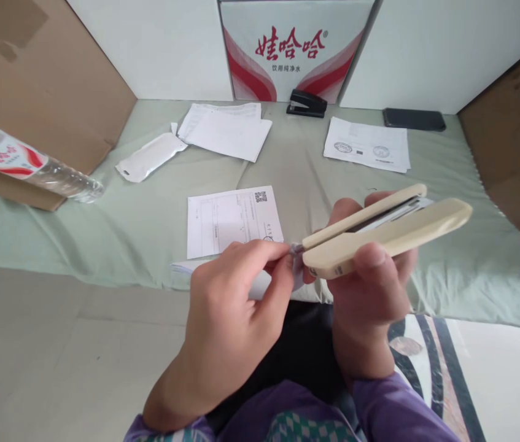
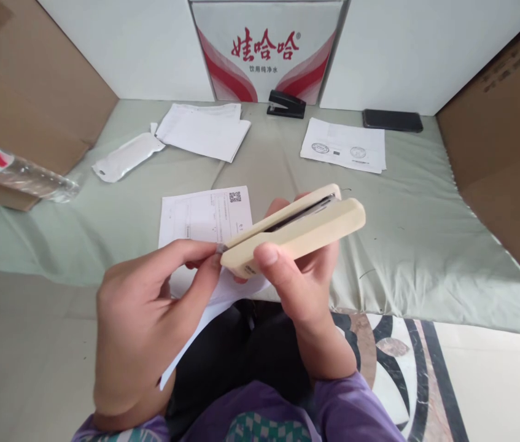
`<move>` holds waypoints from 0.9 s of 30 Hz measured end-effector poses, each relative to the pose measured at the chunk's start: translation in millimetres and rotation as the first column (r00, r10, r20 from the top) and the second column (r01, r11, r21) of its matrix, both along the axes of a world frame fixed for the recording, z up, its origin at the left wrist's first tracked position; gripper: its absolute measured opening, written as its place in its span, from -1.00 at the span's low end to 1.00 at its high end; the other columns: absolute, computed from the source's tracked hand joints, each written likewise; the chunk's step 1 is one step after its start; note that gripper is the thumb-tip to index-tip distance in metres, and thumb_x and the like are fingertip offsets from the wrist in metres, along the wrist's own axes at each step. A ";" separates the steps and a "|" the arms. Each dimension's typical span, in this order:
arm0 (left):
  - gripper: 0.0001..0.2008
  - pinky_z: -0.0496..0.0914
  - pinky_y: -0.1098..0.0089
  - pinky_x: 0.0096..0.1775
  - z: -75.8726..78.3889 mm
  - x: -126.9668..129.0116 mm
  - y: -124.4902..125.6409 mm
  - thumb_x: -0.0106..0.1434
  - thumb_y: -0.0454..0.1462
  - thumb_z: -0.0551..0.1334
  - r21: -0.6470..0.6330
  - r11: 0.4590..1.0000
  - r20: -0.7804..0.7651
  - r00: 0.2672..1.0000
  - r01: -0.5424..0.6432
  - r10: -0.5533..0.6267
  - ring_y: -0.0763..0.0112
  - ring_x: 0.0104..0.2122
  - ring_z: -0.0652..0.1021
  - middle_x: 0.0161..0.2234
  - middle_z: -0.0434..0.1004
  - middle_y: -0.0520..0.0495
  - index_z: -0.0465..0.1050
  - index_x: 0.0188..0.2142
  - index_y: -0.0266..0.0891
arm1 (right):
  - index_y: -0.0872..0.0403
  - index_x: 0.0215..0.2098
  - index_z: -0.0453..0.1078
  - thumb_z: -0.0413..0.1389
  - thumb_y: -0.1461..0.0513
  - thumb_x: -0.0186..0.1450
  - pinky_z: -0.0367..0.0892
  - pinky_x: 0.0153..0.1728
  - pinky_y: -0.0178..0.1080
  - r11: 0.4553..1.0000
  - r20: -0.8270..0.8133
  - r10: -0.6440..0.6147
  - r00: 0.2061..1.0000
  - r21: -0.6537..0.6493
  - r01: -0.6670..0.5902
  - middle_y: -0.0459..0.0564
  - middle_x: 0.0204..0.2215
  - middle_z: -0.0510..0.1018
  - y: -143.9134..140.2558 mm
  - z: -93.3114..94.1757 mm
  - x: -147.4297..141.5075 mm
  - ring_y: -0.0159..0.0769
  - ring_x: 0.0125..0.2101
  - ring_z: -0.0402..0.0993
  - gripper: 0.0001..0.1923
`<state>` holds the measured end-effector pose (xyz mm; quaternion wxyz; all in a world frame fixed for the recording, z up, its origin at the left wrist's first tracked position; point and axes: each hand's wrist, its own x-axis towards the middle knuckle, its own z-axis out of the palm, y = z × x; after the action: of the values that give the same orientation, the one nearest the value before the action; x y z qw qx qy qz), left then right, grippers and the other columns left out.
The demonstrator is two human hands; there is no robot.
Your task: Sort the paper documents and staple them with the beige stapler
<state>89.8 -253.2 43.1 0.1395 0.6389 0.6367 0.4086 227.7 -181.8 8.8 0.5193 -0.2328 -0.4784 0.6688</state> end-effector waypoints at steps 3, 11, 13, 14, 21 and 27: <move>-0.81 0.48 0.40 -0.41 -0.9 1.1 -0.5 0.42 -0.27 0.14 0.001 1.000 0.001 1.000 -0.003 0.003 0.42 -0.43 0.61 -0.41 0.64 0.06 0.54 -0.27 -0.10 | -0.10 -0.19 0.23 0.24 0.15 0.24 0.36 -0.68 -0.19 0.988 -0.070 -0.120 0.990 0.093 0.127 -0.16 -0.45 0.33 -1.2 -0.5 -2.8 -0.32 -0.58 0.36 -0.73; -0.84 0.49 0.39 -0.35 -4.2 2.5 -2.9 0.40 -0.31 0.16 0.042 0.999 -0.019 1.000 -0.004 0.005 0.42 -0.44 0.58 -0.42 0.62 0.05 0.50 -0.29 -0.12 | -0.07 -0.10 0.32 0.21 0.16 0.27 0.35 -0.70 -0.19 0.999 -0.089 -0.023 0.996 -0.038 0.019 -0.16 -0.45 0.42 1.9 -3.2 -1.5 -0.32 -0.67 0.39 -0.75; -0.84 0.48 0.39 -0.35 -4.7 1.6 -2.2 0.39 -0.32 0.15 0.027 1.000 -0.013 1.000 0.013 -0.012 0.44 -0.45 0.56 -0.43 0.61 0.05 0.48 -0.30 -0.13 | -0.02 -0.12 0.35 0.14 0.11 0.32 0.29 -0.74 -0.24 0.995 -0.112 0.067 0.991 -0.065 -0.074 -0.16 -0.49 0.43 7.7 -5.0 0.2 -0.35 -0.71 0.39 -0.80; -0.84 0.47 0.39 -0.36 -5.2 1.0 -1.4 0.39 -0.32 0.15 0.018 1.000 -0.006 1.000 0.021 -0.021 0.44 -0.45 0.56 -0.44 0.60 0.05 0.48 -0.30 -0.13 | 0.00 -0.14 0.36 0.12 0.09 0.33 0.27 -0.75 -0.26 0.990 -0.125 0.103 0.987 -0.079 -0.114 -0.16 -0.50 0.43 10.4 -5.7 0.9 -0.36 -0.73 0.38 -0.80; -0.87 0.43 0.42 -0.35 -17.1 -2.8 12.4 0.35 -0.36 0.18 0.037 0.998 0.050 0.998 0.043 -0.044 0.47 -0.46 0.53 -0.43 0.59 0.05 0.47 -0.31 -0.17 | 0.04 -0.30 0.40 0.11 0.04 0.38 0.35 -0.69 -0.29 0.959 -0.070 0.105 0.992 -0.257 -0.119 -0.10 -0.51 0.54 15.5 -3.4 -0.2 -0.41 -0.71 0.39 -0.76; -0.76 0.44 0.43 -0.26 -22.3 -7.5 22.3 0.39 -0.37 0.10 0.015 0.983 0.066 0.981 0.183 -0.183 0.49 -0.44 0.53 -0.41 0.61 0.05 0.45 -0.38 -0.17 | 0.00 -0.37 0.40 0.15 0.01 0.36 0.40 -0.61 -0.22 0.975 0.001 0.038 0.999 -0.221 -0.037 -0.08 -0.58 0.48 10.3 -1.2 -6.3 -0.30 -0.61 0.44 -0.74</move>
<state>82.4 -230.8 20.8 0.1949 0.6814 0.5684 0.4180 221.5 -171.6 7.6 0.4760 -0.2818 -0.4069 0.7269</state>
